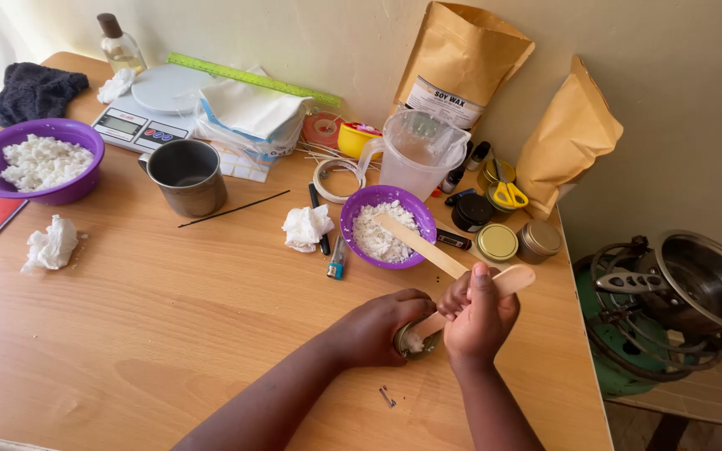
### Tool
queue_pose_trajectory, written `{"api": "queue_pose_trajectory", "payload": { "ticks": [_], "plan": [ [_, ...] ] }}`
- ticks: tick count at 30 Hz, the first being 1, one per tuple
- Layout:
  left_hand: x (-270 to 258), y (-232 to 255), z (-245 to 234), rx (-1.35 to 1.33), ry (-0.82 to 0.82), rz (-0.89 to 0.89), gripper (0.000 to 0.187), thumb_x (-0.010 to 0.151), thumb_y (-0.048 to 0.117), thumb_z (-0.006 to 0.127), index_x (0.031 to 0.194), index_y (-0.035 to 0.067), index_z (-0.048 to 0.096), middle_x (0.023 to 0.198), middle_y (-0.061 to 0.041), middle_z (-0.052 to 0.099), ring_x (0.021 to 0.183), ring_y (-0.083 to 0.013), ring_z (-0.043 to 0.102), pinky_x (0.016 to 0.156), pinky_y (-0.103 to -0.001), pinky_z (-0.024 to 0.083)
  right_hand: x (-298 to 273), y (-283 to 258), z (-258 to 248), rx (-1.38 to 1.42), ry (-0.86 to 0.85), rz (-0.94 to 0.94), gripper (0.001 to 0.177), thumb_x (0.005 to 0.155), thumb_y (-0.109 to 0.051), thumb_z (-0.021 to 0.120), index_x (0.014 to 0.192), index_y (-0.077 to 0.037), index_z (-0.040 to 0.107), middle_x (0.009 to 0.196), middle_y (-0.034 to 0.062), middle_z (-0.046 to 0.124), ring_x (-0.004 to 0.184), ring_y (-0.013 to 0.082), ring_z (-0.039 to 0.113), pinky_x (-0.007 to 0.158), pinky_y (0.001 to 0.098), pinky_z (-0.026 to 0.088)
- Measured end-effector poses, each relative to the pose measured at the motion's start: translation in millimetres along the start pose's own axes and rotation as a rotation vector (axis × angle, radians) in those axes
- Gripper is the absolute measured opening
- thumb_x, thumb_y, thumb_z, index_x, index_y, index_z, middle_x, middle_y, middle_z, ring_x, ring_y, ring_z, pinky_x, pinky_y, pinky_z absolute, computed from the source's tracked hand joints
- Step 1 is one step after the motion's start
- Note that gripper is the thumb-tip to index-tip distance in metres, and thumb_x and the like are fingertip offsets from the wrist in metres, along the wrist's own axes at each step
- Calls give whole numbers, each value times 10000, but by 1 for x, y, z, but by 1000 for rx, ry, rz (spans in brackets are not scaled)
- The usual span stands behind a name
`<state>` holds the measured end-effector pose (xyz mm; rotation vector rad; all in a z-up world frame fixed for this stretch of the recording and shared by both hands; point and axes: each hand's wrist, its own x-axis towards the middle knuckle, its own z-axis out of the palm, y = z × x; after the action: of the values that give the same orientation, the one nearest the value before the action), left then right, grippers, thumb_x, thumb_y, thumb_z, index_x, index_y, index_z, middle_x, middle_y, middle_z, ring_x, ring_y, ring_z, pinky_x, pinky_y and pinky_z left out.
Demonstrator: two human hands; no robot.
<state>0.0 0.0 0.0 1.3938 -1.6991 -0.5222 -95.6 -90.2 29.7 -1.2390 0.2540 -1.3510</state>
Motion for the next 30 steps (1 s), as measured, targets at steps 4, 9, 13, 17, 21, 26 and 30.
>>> {"api": "queue_pose_trajectory", "payload": {
  "ticks": [4, 9, 13, 17, 21, 26, 30],
  "plan": [
    [0, 4, -1, -19, -2, -18, 637, 509, -66, 625, 1133, 32, 545, 1159, -195, 562, 1052, -446, 584, 897, -458, 505, 2, -1, 1, -33, 168, 58, 379, 991, -163, 459, 633, -141, 335, 443, -20, 206, 338, 76, 211, 330, 207, 221],
    [0, 7, -5, -29, 5, -28, 651, 515, -65, 627, 1152, 34, 539, 1162, -191, 554, 1055, -443, 586, 913, -459, 498, 0, -10, 6, -30, 312, 83, 379, 1001, -205, 471, 653, -152, 331, 474, -48, 205, 362, 63, 218, 346, 197, 217],
    [-3, -1, -7, 22, 59, 87, 593, 578, 24, 648, 1154, 13, 509, 1129, -171, 545, 987, -326, 582, 776, -350, 484, -8, -16, 3, 71, 193, 74, 322, 927, -195, 447, 633, -138, 330, 464, -23, 266, 361, 80, 237, 352, 250, 209],
    [-6, 9, -20, 117, 293, 156, 541, 704, 125, 743, 1167, 16, 486, 1165, -194, 573, 1051, -348, 586, 839, -383, 482, -13, -33, 3, 30, -128, -238, 311, 914, -182, 475, 624, -98, 403, 480, 51, 396, 455, 193, 416, 464, 298, 386],
    [-3, 0, -38, 189, 552, 65, 578, 674, 81, 747, 1180, 47, 471, 1173, -167, 547, 1067, -338, 557, 864, -374, 464, -12, -43, 6, -420, -285, -403, 314, 950, -340, 457, 717, -130, 483, 798, 85, 642, 770, 216, 570, 726, 338, 457],
    [18, -6, -77, 227, 538, 101, 596, 615, 3, 709, 1171, 20, 495, 1235, -172, 493, 1149, -332, 532, 946, -370, 443, -7, -33, 7, -343, -356, -229, 310, 935, -318, 512, 779, -58, 578, 905, 156, 676, 932, 276, 667, 844, 379, 533],
    [35, -6, -101, 317, 361, 128, 486, 725, 55, 677, 1180, 62, 506, 1204, -137, 552, 1069, -296, 590, 861, -352, 479, 8, -23, 16, -135, -249, -132, 377, 943, -378, 517, 839, -23, 590, 954, 169, 687, 688, 223, 643, 679, 334, 561]
  ]
}}
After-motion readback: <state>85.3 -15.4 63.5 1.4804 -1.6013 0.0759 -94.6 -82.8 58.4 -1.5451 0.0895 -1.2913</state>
